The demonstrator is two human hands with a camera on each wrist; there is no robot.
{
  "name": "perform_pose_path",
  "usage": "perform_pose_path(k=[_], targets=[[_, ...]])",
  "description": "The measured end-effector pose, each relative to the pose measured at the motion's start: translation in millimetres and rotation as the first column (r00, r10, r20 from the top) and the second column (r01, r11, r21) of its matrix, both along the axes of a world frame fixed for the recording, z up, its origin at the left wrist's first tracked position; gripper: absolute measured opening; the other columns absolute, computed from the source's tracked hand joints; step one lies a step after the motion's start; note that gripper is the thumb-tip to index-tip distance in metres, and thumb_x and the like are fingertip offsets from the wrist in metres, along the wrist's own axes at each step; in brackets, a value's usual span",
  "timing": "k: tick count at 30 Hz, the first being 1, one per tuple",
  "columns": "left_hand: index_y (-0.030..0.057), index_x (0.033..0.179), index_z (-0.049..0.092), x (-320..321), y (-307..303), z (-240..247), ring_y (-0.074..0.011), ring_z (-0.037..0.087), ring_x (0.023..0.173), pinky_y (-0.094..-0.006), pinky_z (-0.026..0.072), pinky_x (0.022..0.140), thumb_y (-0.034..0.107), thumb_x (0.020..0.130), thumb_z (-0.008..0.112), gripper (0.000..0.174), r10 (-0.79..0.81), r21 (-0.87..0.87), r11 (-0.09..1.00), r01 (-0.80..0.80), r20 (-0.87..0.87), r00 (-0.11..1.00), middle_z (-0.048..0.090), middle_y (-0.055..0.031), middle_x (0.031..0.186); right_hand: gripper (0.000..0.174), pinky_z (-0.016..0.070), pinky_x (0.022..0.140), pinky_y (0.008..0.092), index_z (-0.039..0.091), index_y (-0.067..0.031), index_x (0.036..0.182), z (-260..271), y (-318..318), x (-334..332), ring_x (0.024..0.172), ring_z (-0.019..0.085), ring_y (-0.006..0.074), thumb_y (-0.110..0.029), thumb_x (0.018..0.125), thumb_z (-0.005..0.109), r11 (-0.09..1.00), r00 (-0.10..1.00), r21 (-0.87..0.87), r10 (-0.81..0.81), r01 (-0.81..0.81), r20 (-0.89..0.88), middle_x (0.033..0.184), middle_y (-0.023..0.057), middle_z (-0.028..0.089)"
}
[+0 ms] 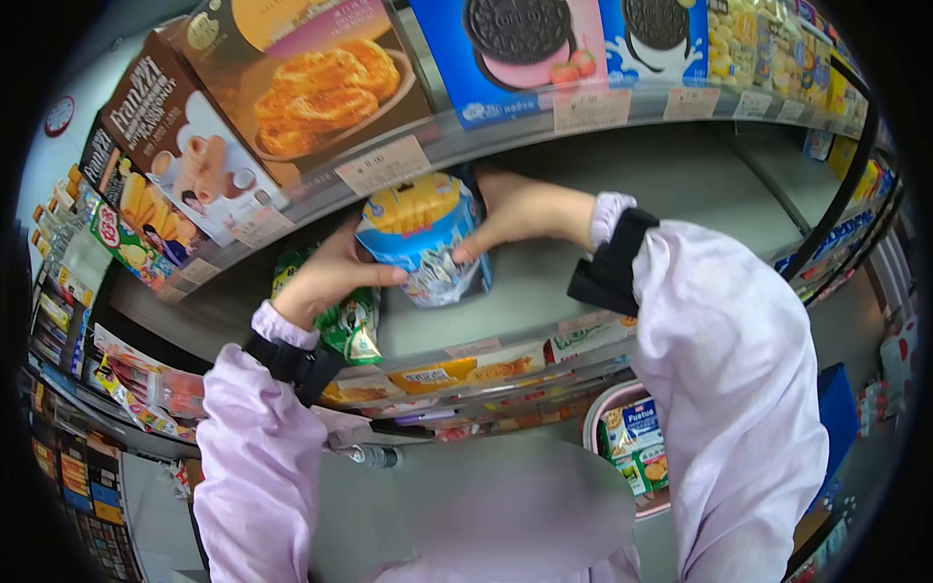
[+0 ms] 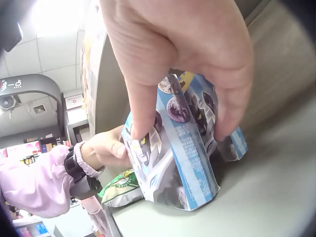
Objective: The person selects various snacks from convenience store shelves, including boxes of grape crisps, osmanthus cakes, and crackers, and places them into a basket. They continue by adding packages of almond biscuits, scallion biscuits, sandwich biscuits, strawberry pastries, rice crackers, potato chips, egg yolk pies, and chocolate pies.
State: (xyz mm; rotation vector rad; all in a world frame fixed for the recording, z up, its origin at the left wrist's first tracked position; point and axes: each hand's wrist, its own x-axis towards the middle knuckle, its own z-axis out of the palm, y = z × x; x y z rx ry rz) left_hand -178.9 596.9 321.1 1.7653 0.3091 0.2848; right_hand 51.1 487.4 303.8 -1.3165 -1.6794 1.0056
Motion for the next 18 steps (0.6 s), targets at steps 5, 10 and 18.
perform_pose_path(k=[5,10,18], targets=[[-0.0029,0.129,0.035,3,7,1,-0.017,0.05,0.11,-0.0304,0.0386,0.097,0.006,0.069,0.076,0.073,0.011,0.009,1.0,-0.011,-0.058,0.998,0.052,-0.0105,0.121,0.093,0.0327,0.103,0.0328,0.026,0.0042,0.133,9,3,-1,0.12,0.043,0.0228,-0.023,0.063,0.082,0.999,0.999,-0.002,0.047,-0.047,0.025,0.13,0.0176,0.044],[-0.0027,0.132,0.028,1,9,-1,-0.0191,0.045,0.117,-0.0317,0.0337,0.101,0.009,0.066,0.079,0.085,0.03,0.095,0.995,-0.017,-0.129,0.991,0.047,-0.0125,0.127,0.093,0.0326,0.103,0.0335,0.026,0.0038,0.133,6,6,2,0.12,0.043,0.0235,-0.022,0.063,0.082,0.998,0.995,-0.041,0.06,-0.057,0.078,0.13,0.0178,0.044],[-0.0031,0.129,0.035,3,5,5,-0.018,0.048,0.113,-0.0305,0.0363,0.098,0.007,0.066,0.078,0.077,-0.01,0.003,1.0,0.01,-0.163,0.987,0.051,-0.0111,0.123,0.086,0.0337,0.101,0.032,0.031,0.004,0.131,6,11,3,0.118,0.045,0.0226,-0.019,0.064,0.081,0.988,0.992,-0.157,0.019,0.001,0.127,0.126,0.0175,0.049]])
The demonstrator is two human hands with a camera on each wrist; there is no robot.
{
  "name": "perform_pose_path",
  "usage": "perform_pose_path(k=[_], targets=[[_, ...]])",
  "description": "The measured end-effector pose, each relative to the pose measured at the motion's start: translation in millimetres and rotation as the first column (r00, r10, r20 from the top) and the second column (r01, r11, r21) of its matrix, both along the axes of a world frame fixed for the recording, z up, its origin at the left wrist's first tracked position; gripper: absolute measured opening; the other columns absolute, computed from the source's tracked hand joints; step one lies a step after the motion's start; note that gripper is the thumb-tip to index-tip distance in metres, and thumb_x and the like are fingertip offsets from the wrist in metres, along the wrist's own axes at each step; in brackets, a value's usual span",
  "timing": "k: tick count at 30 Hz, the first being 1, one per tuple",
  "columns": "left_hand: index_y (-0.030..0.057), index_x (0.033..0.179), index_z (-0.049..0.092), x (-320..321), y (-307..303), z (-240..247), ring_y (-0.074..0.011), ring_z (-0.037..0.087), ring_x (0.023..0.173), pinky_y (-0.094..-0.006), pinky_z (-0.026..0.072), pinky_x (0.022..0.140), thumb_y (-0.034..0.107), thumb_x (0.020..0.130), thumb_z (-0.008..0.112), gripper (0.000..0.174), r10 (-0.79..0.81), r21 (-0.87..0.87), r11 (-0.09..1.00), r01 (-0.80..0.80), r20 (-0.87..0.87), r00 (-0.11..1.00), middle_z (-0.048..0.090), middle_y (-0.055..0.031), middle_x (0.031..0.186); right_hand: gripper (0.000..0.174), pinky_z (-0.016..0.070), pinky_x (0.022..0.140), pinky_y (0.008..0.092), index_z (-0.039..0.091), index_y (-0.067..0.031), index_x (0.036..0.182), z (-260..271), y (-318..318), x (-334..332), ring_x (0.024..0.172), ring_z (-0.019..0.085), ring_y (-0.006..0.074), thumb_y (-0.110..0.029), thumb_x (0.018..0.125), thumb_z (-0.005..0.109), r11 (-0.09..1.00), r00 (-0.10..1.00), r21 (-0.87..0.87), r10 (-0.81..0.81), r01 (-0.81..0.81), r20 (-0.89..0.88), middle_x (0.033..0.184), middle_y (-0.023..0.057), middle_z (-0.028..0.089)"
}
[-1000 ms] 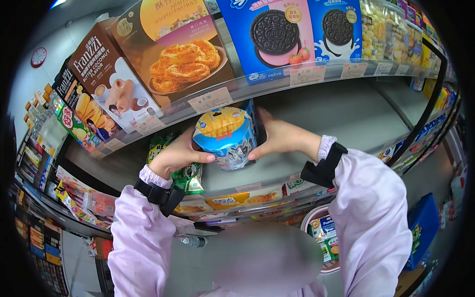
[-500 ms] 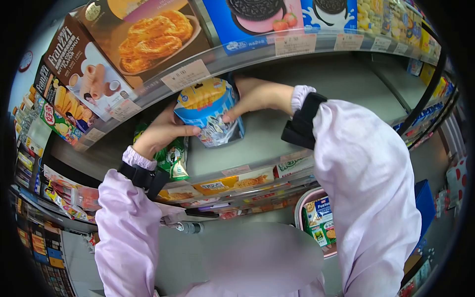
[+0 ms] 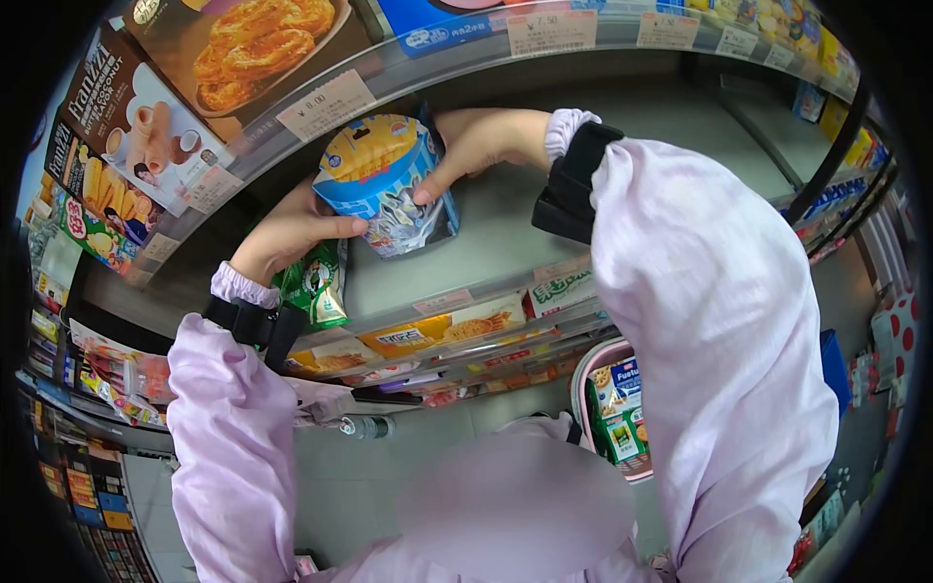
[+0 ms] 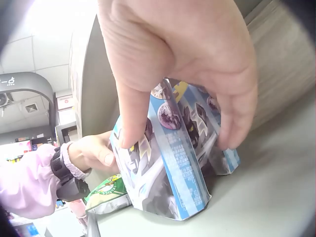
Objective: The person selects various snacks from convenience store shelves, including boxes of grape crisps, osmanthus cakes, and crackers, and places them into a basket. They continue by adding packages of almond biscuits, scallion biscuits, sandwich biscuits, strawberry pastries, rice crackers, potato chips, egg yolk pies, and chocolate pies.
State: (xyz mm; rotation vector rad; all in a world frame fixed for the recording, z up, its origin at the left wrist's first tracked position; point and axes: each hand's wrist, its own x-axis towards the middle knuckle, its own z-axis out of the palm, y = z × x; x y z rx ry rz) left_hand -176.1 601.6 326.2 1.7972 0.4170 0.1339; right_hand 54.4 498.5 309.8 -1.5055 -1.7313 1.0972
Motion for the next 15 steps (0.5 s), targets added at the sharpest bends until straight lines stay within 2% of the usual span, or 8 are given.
perform_pose_path(k=[1,4,10,13,15], targets=[[-0.0028,0.128,0.036,0,-1,-1,-0.0172,0.048,0.113,-0.0302,0.0358,0.099,0.008,0.067,0.078,0.075,-0.003,0.001,1.0,0.003,0.007,1.0,0.051,-0.0108,0.123,0.084,0.0334,0.101,0.0315,0.034,0.0046,0.13,4,-3,0,0.117,0.047,0.023,-0.018,0.064,0.081,0.999,0.999,-0.032,-0.022,0.023,0.034,0.125,0.0178,0.05],[-0.0029,0.127,0.038,-1,-5,-10,-0.017,0.048,0.112,-0.0301,0.0355,0.099,0.009,0.068,0.078,0.072,0.027,0.048,0.998,-0.031,0.096,0.995,0.052,-0.0107,0.122,0.083,0.0333,0.101,0.0313,0.034,0.0051,0.129,5,-8,-4,0.116,0.047,0.0234,-0.018,0.064,0.081,0.998,0.998,0.013,-0.057,0.057,0.024,0.124,0.0181,0.051],[-0.0028,0.127,0.038,0,-3,-12,-0.0169,0.049,0.112,-0.03,0.0357,0.099,0.011,0.068,0.078,0.072,0.015,-0.012,1.0,-0.014,0.072,0.997,0.053,-0.0107,0.121,0.084,0.0324,0.102,0.0319,0.035,0.0054,0.128,3,-10,-6,0.117,0.047,0.0235,-0.019,0.063,0.082,0.997,0.997,-0.023,-0.072,0.071,-0.04,0.123,0.0186,0.051],[-0.0051,0.125,0.04,-1,-5,-10,-0.0175,0.049,0.112,-0.0302,0.0367,0.098,0.014,0.068,0.079,0.072,-0.004,-0.004,1.0,0.004,0.081,0.997,0.053,-0.0125,0.12,0.09,0.0318,0.103,0.0323,0.031,0.0057,0.131,0,-8,-2,0.119,0.044,0.0247,-0.02,0.062,0.082,0.994,0.995,-0.044,-0.098,0.097,-0.016,0.128,0.019,0.047],[-0.0087,0.128,0.033,-9,-7,-3,-0.0208,0.048,0.113,-0.0315,0.0372,0.097,0.016,0.067,0.08,0.081,0.052,0.103,0.993,-0.057,0.047,0.998,0.051,-0.0161,0.121,0.095,0.0339,0.101,0.0326,0.028,0.0065,0.133,-4,-14,2,0.121,0.043,0.0263,-0.022,0.061,0.083,0.986,0.976,0.086,-0.153,0.141,0.156,0.132,0.0204,0.042]])
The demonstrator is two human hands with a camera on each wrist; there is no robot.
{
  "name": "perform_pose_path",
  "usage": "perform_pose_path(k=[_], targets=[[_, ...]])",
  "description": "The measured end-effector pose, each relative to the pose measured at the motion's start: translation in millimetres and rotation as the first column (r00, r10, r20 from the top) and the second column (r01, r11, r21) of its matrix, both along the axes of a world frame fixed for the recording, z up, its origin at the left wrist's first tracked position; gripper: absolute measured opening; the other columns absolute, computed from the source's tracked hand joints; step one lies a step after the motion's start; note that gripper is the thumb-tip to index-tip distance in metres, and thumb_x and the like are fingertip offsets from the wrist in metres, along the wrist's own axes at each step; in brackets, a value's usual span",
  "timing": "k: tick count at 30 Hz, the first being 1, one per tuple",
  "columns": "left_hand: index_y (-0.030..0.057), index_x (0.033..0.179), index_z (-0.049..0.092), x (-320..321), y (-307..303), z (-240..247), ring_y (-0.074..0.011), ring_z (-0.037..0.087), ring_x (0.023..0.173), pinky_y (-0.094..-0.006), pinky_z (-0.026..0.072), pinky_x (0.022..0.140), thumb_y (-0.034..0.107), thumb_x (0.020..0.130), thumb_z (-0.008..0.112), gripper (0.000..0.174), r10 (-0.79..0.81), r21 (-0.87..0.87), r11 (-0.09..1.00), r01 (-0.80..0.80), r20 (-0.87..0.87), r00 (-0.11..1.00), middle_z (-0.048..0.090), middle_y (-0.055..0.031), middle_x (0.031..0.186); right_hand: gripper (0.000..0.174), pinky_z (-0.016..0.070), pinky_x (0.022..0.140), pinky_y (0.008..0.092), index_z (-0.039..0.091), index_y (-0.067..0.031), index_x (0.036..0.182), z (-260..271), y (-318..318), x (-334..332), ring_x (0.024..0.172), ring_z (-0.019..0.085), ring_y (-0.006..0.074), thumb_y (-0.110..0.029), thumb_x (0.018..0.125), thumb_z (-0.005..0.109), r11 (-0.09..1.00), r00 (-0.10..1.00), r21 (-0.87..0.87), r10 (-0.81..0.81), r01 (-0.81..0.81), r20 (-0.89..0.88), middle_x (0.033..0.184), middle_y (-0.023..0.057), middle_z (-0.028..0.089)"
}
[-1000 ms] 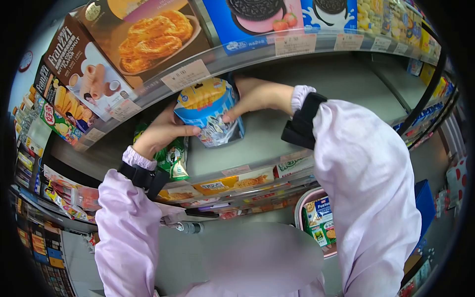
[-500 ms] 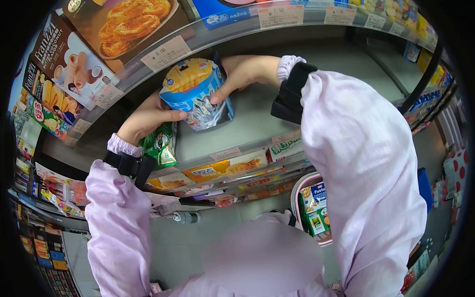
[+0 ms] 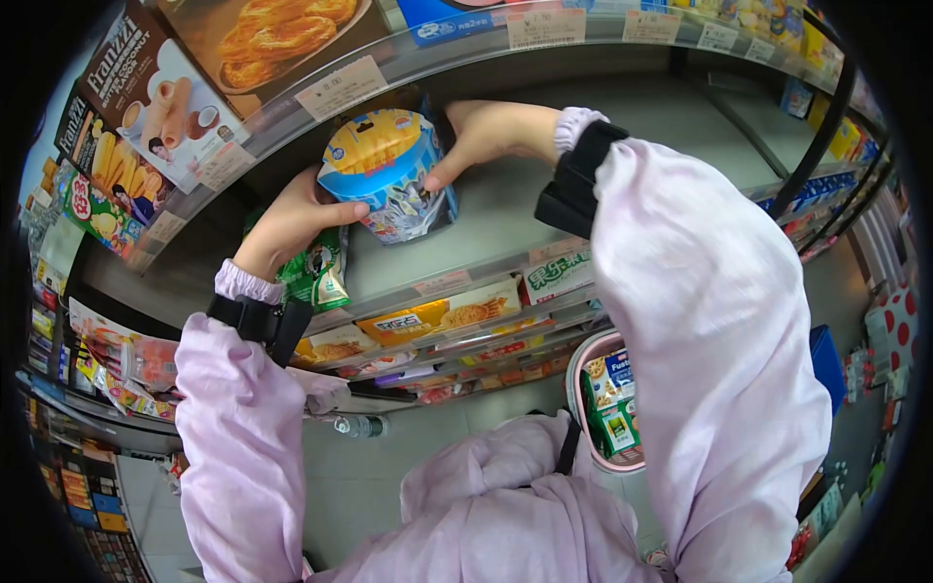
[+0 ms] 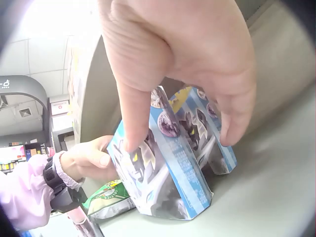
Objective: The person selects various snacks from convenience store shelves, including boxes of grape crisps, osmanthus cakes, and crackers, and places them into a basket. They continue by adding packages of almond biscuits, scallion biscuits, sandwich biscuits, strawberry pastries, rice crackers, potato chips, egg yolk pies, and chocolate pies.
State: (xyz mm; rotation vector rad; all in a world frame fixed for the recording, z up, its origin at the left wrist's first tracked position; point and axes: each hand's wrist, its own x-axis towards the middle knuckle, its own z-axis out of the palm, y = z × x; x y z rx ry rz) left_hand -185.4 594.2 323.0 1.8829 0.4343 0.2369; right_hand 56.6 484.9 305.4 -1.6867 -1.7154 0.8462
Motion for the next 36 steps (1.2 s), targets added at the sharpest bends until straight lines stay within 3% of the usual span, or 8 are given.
perform_pose_path(k=[4,9,13,17,19,26,30,36], targets=[[-0.0152,0.135,0.002,-35,-13,-9,-0.0365,0.035,0.126,-0.039,0.0314,0.103,0.019,0.066,0.081,0.11,0.121,0.259,0.954,-0.15,0.127,0.985,0.03,-0.0305,0.135,0.102,0.0449,0.091,0.0329,0.02,0.0062,0.137,10,-46,-11,0.119,0.044,0.0298,-0.031,0.063,0.081,0.985,0.954,0.171,-0.041,-0.01,0.296,0.137,0.0242,0.033],[0.0011,0.141,0.017,-105,-78,-31,-0.0274,0.034,0.129,-0.038,0.0326,0.103,0.007,0.071,0.073,0.091,0.049,0.455,0.87,-0.19,0.304,0.951,0.032,-0.0215,0.139,0.078,0.0447,0.089,0.0346,0.029,-0.0039,0.137,0,-141,-78,0.11,0.051,0.021,-0.023,0.075,0.073,0.952,0.992,0.286,-0.122,0.11,0.026,0.129,0.014,0.044],[-0.0003,0.126,0.046,-159,-129,-63,-0.0211,0.056,0.106,-0.0316,0.0425,0.091,0.007,0.077,0.067,0.053,0.053,0.178,0.98,-0.086,0.184,0.982,0.058,-0.0122,0.115,0.059,0.0449,0.088,0.0314,0.04,-0.0003,0.129,-44,-205,-145,0.107,0.053,0.0199,-0.025,0.082,0.066,0.979,0.957,0.12,-0.126,0.162,-0.26,0.118,0.0132,0.053],[0.0,0.121,0.05,-187,-148,-149,-0.0154,0.057,0.101,-0.0284,0.0449,0.087,0.009,0.084,0.061,0.04,-0.08,-0.02,0.996,0.083,0.112,0.99,0.059,-0.0088,0.111,0.054,0.0472,0.085,0.03,0.043,0.0002,0.126,-144,-249,-206,0.098,0.059,0.0185,-0.024,0.083,0.065,0.949,0.82,-0.141,-0.314,0.282,-0.478,0.115,0.0122,0.056],[0.0011,0.12,0.051,-193,-172,-176,-0.0137,0.056,0.094,-0.0263,0.0458,0.08,0.008,0.086,0.058,0.035,0.023,-0.149,0.989,-0.007,0.108,0.994,0.06,-0.0076,0.106,0.053,0.0477,0.084,0.0309,0.045,0.0005,0.124,-185,-270,-232,0.098,0.059,0.0195,-0.027,0.083,0.065,0.928,0.785,-0.163,-0.371,0.335,-0.496,0.115,0.0129,0.056],[0.0006,0.121,0.049,-182,-235,-201,-0.0142,0.056,0.095,-0.0274,0.0459,0.082,0.007,0.085,0.058,0.037,-0.186,-0.278,0.943,0.182,0.011,0.982,0.059,-0.0084,0.108,0.055,0.0456,0.087,0.0321,0.043,-0.0004,0.127,-177,-350,-256,0.104,0.057,0.0221,-0.036,0.087,0.057,0.931,0.885,-0.205,-0.354,0.303,-0.303,0.121,0.0154,0.054],[0.0008,0.121,0.049,-154,-290,-201,-0.0152,0.055,0.096,-0.0283,0.0462,0.082,0.009,0.086,0.058,0.037,-0.32,-0.199,0.929,0.313,-0.005,0.947,0.059,-0.0087,0.107,0.056,0.0448,0.089,0.0339,0.048,0.0009,0.123,-186,-419,-247,0.103,0.058,0.0249,-0.04,0.085,0.058,0.873,0.823,-0.092,-0.483,0.479,-0.299,0.116,0.0175,0.056],[-0.0009,0.121,0.049,-62,-415,-244,-0.0151,0.055,0.097,-0.0288,0.0452,0.084,0.011,0.087,0.059,0.038,-0.513,-0.27,0.828,0.492,-0.009,0.858,0.06,-0.008,0.106,0.047,0.0425,0.091,0.0328,0.049,-0.0026,0.123,-184,-583,-218,0.106,0.055,0.0203,-0.031,0.087,0.059,0.719,0.594,-0.201,-0.672,0.665,-0.442,0.115,0.0119,0.058]])
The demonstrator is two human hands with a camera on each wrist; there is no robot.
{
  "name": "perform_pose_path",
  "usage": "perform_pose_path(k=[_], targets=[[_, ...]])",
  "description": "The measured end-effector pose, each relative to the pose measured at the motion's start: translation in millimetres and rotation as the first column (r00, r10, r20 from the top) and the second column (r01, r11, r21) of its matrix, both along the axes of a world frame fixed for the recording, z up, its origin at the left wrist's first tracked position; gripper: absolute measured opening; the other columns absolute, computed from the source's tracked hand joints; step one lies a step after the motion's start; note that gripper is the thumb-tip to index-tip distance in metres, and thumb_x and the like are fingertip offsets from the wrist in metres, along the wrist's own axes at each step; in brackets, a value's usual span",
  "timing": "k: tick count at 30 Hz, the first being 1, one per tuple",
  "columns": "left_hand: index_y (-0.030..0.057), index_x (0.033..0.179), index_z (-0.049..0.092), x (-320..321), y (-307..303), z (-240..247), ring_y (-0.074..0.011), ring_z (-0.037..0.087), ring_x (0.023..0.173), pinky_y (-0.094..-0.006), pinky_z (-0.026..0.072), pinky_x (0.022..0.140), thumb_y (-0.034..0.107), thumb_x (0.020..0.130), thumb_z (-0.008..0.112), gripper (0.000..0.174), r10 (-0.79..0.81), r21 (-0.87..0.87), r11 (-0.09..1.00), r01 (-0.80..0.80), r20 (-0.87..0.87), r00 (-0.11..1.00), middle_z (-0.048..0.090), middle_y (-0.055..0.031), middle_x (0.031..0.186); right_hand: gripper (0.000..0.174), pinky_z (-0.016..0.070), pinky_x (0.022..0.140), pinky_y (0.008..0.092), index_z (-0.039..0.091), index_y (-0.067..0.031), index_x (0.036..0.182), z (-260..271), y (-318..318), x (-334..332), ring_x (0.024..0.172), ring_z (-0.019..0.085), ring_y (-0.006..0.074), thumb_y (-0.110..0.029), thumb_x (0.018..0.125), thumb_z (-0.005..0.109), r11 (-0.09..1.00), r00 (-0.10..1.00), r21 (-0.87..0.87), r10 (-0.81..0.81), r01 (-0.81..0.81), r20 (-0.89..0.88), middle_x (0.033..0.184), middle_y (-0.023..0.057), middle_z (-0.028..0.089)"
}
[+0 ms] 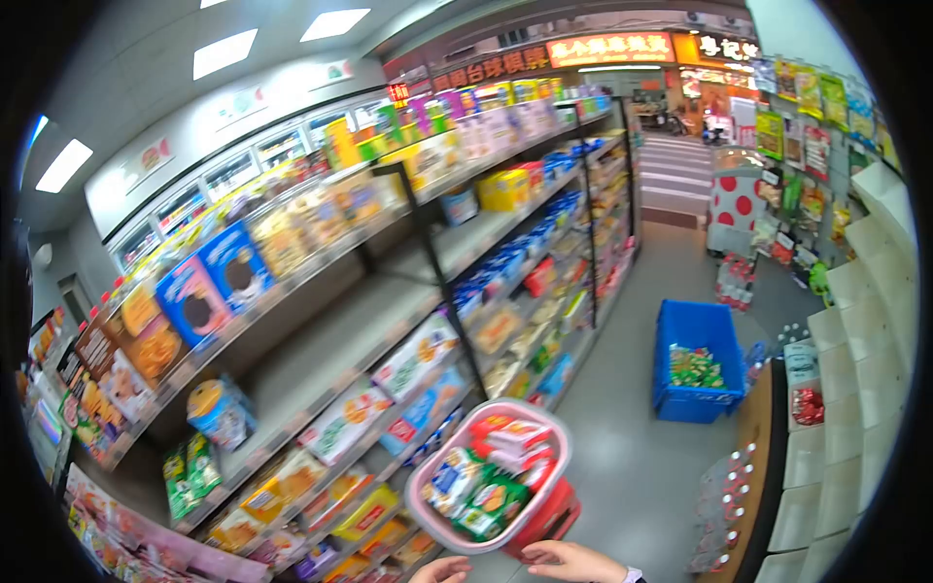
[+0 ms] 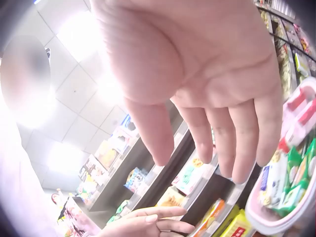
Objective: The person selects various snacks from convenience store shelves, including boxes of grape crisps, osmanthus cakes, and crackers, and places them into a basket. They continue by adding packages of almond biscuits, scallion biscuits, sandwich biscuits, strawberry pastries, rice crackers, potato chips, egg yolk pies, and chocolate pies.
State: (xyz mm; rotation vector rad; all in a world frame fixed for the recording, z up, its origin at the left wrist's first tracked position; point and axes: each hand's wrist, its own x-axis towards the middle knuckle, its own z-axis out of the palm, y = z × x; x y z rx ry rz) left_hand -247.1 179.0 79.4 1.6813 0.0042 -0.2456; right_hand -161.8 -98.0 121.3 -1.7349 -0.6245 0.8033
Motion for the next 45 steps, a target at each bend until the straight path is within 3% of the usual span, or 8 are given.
perform_pose_path(k=[9,12,15,17,19,22,39,45], targets=[[0.0004,0.121,0.049,131,-156,46,-0.012,0.054,0.095,-0.0232,0.0455,0.076,0.013,0.089,0.056,0.035,-0.209,-0.21,0.956,0.206,0.007,0.978,0.059,-0.0052,0.104,0.041,0.0447,0.087,0.03,0.05,-0.0025,0.122,20,-144,68,0.098,0.059,0.0166,-0.024,0.088,0.059,0.986,0.982,0.025,-0.16,0.164,-0.104,0.11,0.0098,0.06],[0.0002,0.12,0.049,165,-156,43,-0.0127,0.054,0.095,-0.0244,0.0452,0.078,0.014,0.089,0.056,0.035,-0.165,-0.016,0.986,0.165,0.027,0.986,0.059,-0.0055,0.103,0.04,0.0446,0.087,0.0302,0.051,-0.002,0.121,4,-158,108,0.099,0.059,0.0161,-0.022,0.088,0.059,0.985,0.986,0.082,-0.142,0.15,-0.092,0.11,0.009,0.06],[-0.0002,0.12,0.05,204,-146,-1,-0.0143,0.054,0.097,-0.0266,0.0446,0.082,0.015,0.089,0.057,0.036,-0.009,-0.201,0.98,-0.001,-0.052,0.999,0.059,-0.007,0.104,0.039,0.046,0.084,0.0298,0.049,-0.002,0.121,-6,-156,144,0.098,0.056,0.0157,-0.014,0.085,0.061,0.952,0.967,0.203,-0.2,0.23,-0.16,0.108,0.0078,0.058],[-0.002,0.122,0.047,239,-143,19,-0.0174,0.056,0.101,-0.0282,0.0448,0.087,0.007,0.089,0.053,0.035,-0.033,0.133,0.991,0.011,0.157,0.987,0.059,-0.0118,0.109,0.038,0.0455,0.085,0.0303,0.05,-0.0034,0.12,-7,-160,175,0.096,0.057,0.0165,-0.017,0.086,0.06,0.953,0.967,0.209,-0.181,0.218,-0.181,0.105,0.0078,0.06],[-0.0024,0.121,0.047,275,-138,-5,-0.0189,0.057,0.102,-0.0287,0.0461,0.087,0.003,0.089,0.05,0.033,0.1,-0.216,0.973,-0.083,0.07,0.992,0.058,-0.0123,0.111,0.038,0.0448,0.086,0.0306,0.05,-0.0043,0.12,4,-165,213,0.096,0.057,0.0163,-0.018,0.087,0.061,0.973,0.973,0.145,-0.154,0.179,-0.172,0.107,0.009,0.059],[-0.0012,0.12,0.049,317,-132,-9,-0.0163,0.058,0.098,-0.0274,0.0475,0.083,0.009,0.089,0.054,0.033,0.173,-0.238,0.957,-0.169,-0.005,0.985,0.059,-0.0099,0.109,0.039,0.0446,0.087,0.03,0.05,-0.0012,0.121,14,-169,275,0.099,0.058,0.0161,-0.021,0.088,0.059,0.998,0.998,0.002,-0.061,0.061,-0.023,0.112,0.0092,0.059],[0.0033,0.135,0.029,594,-120,192,-0.0199,0.05,0.111,-0.0315,0.0441,0.091,0.004,0.088,0.055,0.054,0.353,-0.095,0.931,-0.353,0.484,0.801,0.046,-0.0123,0.126,0.054,0.0424,0.093,0.0355,0.037,-0.0007,0.131,122,-23,646,0.117,0.048,0.0254,-0.014,0.084,0.061,0.832,0.96,0.501,0.126,-0.24,0.252,0.128,0.0173,0.046],[-0.0042,0.136,0.022,743,-45,224,-0.0198,0.053,0.103,-0.0274,0.0456,0.082,0.01,0.08,0.064,0.071,0.746,-0.095,0.598,-0.796,0.43,0.509,0.039,-0.0195,0.131,0.072,0.0363,0.098,0.0387,0.024,0.003,0.136,159,106,767,0.122,0.041,0.0291,-0.012,0.078,0.064,0.898,0.954,0.439,-0.117,-0.017,0.276,0.132,0.0223,0.037]])
